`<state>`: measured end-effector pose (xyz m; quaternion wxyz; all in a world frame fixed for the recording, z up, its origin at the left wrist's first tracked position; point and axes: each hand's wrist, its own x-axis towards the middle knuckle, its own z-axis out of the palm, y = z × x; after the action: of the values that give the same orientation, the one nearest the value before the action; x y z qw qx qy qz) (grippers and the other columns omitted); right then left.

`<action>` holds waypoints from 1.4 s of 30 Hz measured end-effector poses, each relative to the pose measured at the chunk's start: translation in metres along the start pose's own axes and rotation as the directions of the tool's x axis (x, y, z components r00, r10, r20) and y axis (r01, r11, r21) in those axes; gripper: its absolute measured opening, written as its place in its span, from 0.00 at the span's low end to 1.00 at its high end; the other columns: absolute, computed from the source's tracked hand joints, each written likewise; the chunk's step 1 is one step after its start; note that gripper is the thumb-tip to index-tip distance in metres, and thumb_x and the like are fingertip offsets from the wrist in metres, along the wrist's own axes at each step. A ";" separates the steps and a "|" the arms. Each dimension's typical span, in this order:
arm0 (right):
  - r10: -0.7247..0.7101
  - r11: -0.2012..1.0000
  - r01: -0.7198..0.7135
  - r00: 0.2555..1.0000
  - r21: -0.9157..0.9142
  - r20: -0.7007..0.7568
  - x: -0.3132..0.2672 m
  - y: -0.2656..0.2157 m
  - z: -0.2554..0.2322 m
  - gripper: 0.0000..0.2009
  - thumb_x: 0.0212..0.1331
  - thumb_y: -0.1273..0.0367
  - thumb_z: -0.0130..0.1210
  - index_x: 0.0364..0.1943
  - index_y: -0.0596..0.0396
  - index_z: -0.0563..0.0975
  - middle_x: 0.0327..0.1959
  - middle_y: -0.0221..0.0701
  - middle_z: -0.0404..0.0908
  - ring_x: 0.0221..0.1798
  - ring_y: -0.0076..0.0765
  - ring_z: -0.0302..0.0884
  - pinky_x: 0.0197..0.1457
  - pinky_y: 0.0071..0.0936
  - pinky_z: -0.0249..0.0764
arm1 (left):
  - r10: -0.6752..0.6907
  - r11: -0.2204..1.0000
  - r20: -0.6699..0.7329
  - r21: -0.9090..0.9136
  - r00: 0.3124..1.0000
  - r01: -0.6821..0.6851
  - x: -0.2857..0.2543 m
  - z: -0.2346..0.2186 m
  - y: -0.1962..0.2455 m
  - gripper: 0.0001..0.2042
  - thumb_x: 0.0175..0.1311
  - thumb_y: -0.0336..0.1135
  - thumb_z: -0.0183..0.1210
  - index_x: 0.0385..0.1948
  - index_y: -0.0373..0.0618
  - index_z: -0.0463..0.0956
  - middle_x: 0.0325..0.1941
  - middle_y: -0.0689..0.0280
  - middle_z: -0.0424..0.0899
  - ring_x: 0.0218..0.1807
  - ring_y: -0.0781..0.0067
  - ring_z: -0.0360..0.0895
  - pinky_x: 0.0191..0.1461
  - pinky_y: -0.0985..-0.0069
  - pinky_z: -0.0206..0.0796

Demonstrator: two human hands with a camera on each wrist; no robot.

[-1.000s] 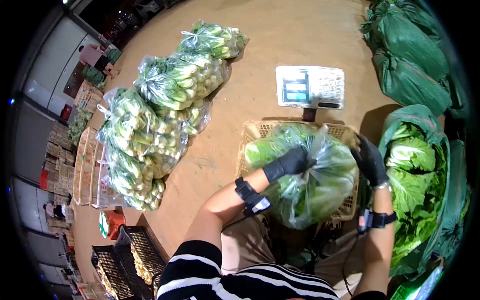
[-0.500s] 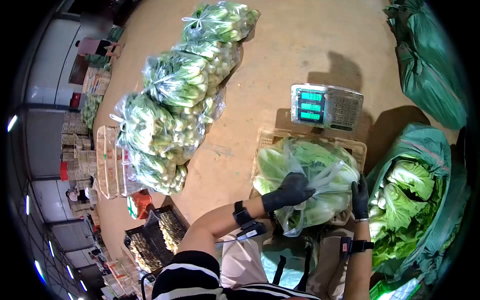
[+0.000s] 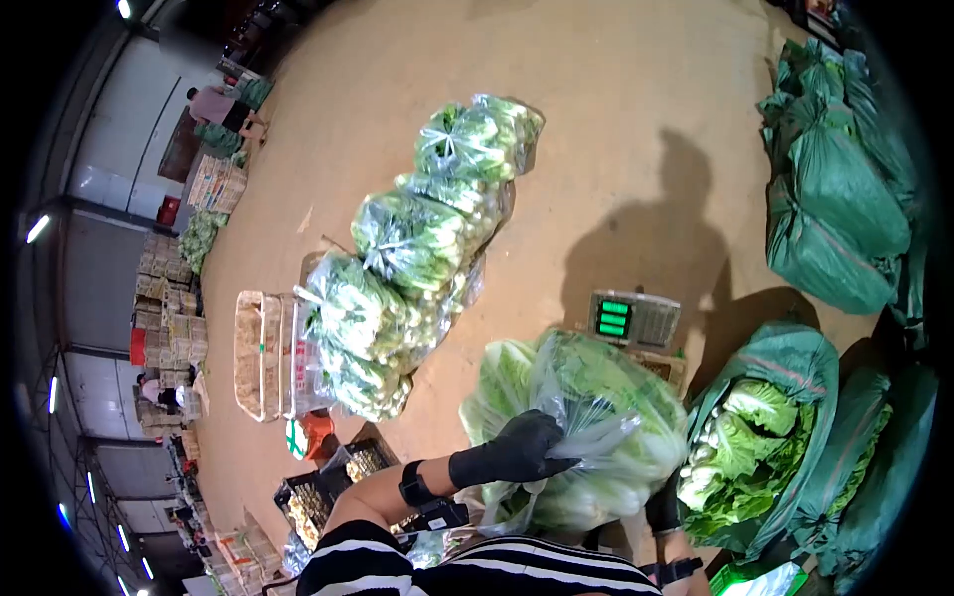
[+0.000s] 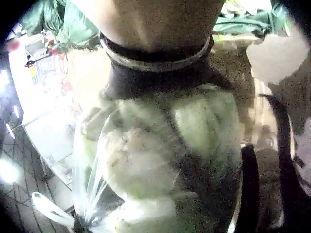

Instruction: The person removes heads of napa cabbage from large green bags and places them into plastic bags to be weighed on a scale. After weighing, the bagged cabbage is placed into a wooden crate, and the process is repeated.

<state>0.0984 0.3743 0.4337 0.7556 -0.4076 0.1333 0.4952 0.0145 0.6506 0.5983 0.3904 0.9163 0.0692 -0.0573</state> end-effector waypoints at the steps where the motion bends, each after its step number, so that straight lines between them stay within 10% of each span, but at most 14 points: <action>1: 0.022 1.000 -0.022 0.999 0.011 -0.027 0.003 0.004 0.019 0.30 0.56 0.46 0.33 0.58 0.51 0.55 0.56 0.31 0.60 0.58 0.36 0.56 0.60 0.34 0.54 | -0.022 0.999 -0.031 -0.024 0.999 0.022 0.001 -0.011 -0.011 0.13 0.42 0.41 0.61 0.15 0.40 0.70 0.17 0.57 0.69 0.22 0.56 0.68 0.28 0.66 0.60; 5: -0.173 0.936 0.209 0.974 -0.283 0.147 0.051 0.008 0.116 0.31 0.56 0.45 0.32 0.57 0.51 0.55 0.56 0.32 0.60 0.58 0.36 0.57 0.59 0.34 0.57 | -0.048 0.997 -0.069 -0.059 0.996 0.044 0.014 -0.076 -0.081 0.14 0.43 0.41 0.61 0.14 0.40 0.70 0.17 0.57 0.71 0.22 0.57 0.69 0.29 0.68 0.62; 8: 0.071 0.989 -0.074 0.997 0.128 0.031 0.155 0.043 0.151 0.31 0.56 0.45 0.30 0.58 0.51 0.54 0.57 0.33 0.59 0.58 0.35 0.57 0.58 0.34 0.58 | -0.017 1.000 -0.048 -0.025 0.999 0.016 0.036 -0.137 -0.169 0.13 0.43 0.40 0.60 0.15 0.40 0.70 0.18 0.57 0.71 0.23 0.56 0.70 0.29 0.68 0.62; 16: -0.132 0.979 0.155 0.977 -0.132 0.168 0.436 0.057 0.353 0.30 0.57 0.46 0.30 0.58 0.51 0.54 0.57 0.33 0.59 0.58 0.35 0.57 0.59 0.33 0.58 | 0.160 0.979 -0.213 0.160 0.964 -0.127 0.093 -0.353 -0.346 0.13 0.40 0.36 0.63 0.24 0.39 0.71 0.24 0.60 0.73 0.26 0.62 0.71 0.30 0.71 0.64; 20: -0.085 0.996 0.087 0.984 -0.005 0.157 0.558 0.063 0.449 0.30 0.57 0.47 0.31 0.59 0.50 0.52 0.58 0.30 0.57 0.58 0.29 0.56 0.59 0.28 0.56 | -0.189 0.981 -0.282 -0.094 0.941 0.169 0.116 -0.425 -0.408 0.10 0.39 0.33 0.63 0.20 0.39 0.73 0.20 0.64 0.74 0.24 0.67 0.71 0.30 0.73 0.63; 25: -0.124 0.975 0.166 0.959 -0.149 0.253 0.692 0.114 0.487 0.31 0.55 0.44 0.33 0.61 0.42 0.48 0.60 0.29 0.52 0.60 0.30 0.52 0.54 0.31 0.61 | -0.228 0.971 -0.518 -0.057 0.825 0.232 0.151 -0.470 -0.514 0.10 0.46 0.35 0.62 0.17 0.40 0.71 0.16 0.74 0.67 0.20 0.85 0.60 0.22 0.82 0.55; 28: 0.172 0.965 -0.145 0.979 -0.219 0.109 0.726 0.125 0.511 0.35 0.53 0.43 0.36 0.62 0.42 0.44 0.63 0.30 0.46 0.62 0.32 0.46 0.55 0.32 0.57 | -0.318 0.948 -0.482 -0.142 0.817 0.285 0.181 -0.487 -0.602 0.11 0.48 0.36 0.61 0.17 0.41 0.70 0.17 0.75 0.68 0.20 0.86 0.60 0.22 0.82 0.54; 30: -0.031 0.951 0.058 0.995 -0.303 0.094 0.786 0.178 0.486 0.37 0.53 0.44 0.37 0.61 0.49 0.44 0.63 0.34 0.44 0.63 0.34 0.43 0.60 0.26 0.50 | -0.398 0.902 -0.426 -0.344 0.812 0.262 0.195 -0.465 -0.675 0.13 0.48 0.40 0.60 0.22 0.39 0.72 0.20 0.72 0.71 0.22 0.85 0.62 0.25 0.83 0.57; 32: -0.157 0.941 0.155 0.987 -0.302 0.019 0.799 0.196 0.485 0.35 0.56 0.49 0.39 0.60 0.57 0.45 0.63 0.40 0.42 0.65 0.35 0.40 0.63 0.23 0.42 | -0.539 0.823 -0.425 -0.080 0.728 0.562 0.194 -0.430 -0.757 0.17 0.49 0.44 0.59 0.27 0.36 0.72 0.22 0.66 0.73 0.24 0.78 0.66 0.30 0.80 0.61; 34: -0.277 0.886 0.297 0.955 -0.355 0.108 0.825 0.229 0.459 0.31 0.58 0.54 0.39 0.59 0.60 0.47 0.63 0.43 0.42 0.65 0.37 0.38 0.63 0.24 0.41 | -0.024 0.936 -0.543 0.283 0.839 0.210 0.193 -0.385 -0.812 0.20 0.49 0.46 0.58 0.31 0.34 0.71 0.25 0.60 0.74 0.25 0.70 0.68 0.35 0.77 0.62; 35: -0.355 0.881 0.351 0.934 -0.317 0.049 0.838 0.240 0.453 0.29 0.58 0.58 0.39 0.59 0.60 0.48 0.63 0.43 0.41 0.66 0.38 0.36 0.64 0.25 0.40 | -0.125 0.913 -0.619 0.233 0.776 0.333 0.194 -0.381 -0.815 0.21 0.49 0.46 0.59 0.32 0.33 0.71 0.27 0.58 0.75 0.26 0.67 0.68 0.37 0.76 0.63; 36: -0.263 0.898 0.282 0.960 -0.339 0.102 0.830 0.233 0.450 0.30 0.58 0.56 0.40 0.59 0.61 0.48 0.63 0.42 0.43 0.66 0.37 0.37 0.64 0.25 0.39 | -0.421 0.906 -0.539 -0.207 0.730 0.370 0.204 -0.386 -0.788 0.20 0.49 0.44 0.58 0.32 0.32 0.71 0.25 0.59 0.75 0.26 0.69 0.68 0.35 0.76 0.63; 40: -0.139 0.943 0.138 0.990 -0.302 0.019 0.814 0.221 0.467 0.34 0.56 0.49 0.39 0.59 0.60 0.48 0.63 0.43 0.44 0.66 0.41 0.37 0.64 0.26 0.38 | -0.462 0.886 -0.551 -0.257 0.695 0.385 0.218 -0.412 -0.739 0.15 0.49 0.39 0.60 0.30 0.35 0.72 0.22 0.62 0.75 0.24 0.73 0.67 0.30 0.76 0.61; 42: -0.170 0.874 0.202 0.979 -0.443 0.111 0.794 0.216 0.477 0.40 0.53 0.45 0.39 0.59 0.63 0.44 0.63 0.47 0.39 0.66 0.47 0.32 0.65 0.33 0.34 | -0.146 0.888 -0.664 0.239 0.734 0.392 0.205 -0.421 -0.732 0.14 0.48 0.37 0.60 0.31 0.36 0.72 0.28 0.59 0.76 0.29 0.68 0.70 0.37 0.73 0.62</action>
<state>0.1930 1.2770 0.1502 0.6883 -0.5655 -0.0512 0.4515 0.1118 1.4738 0.3372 0.1555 0.9171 0.3180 0.1832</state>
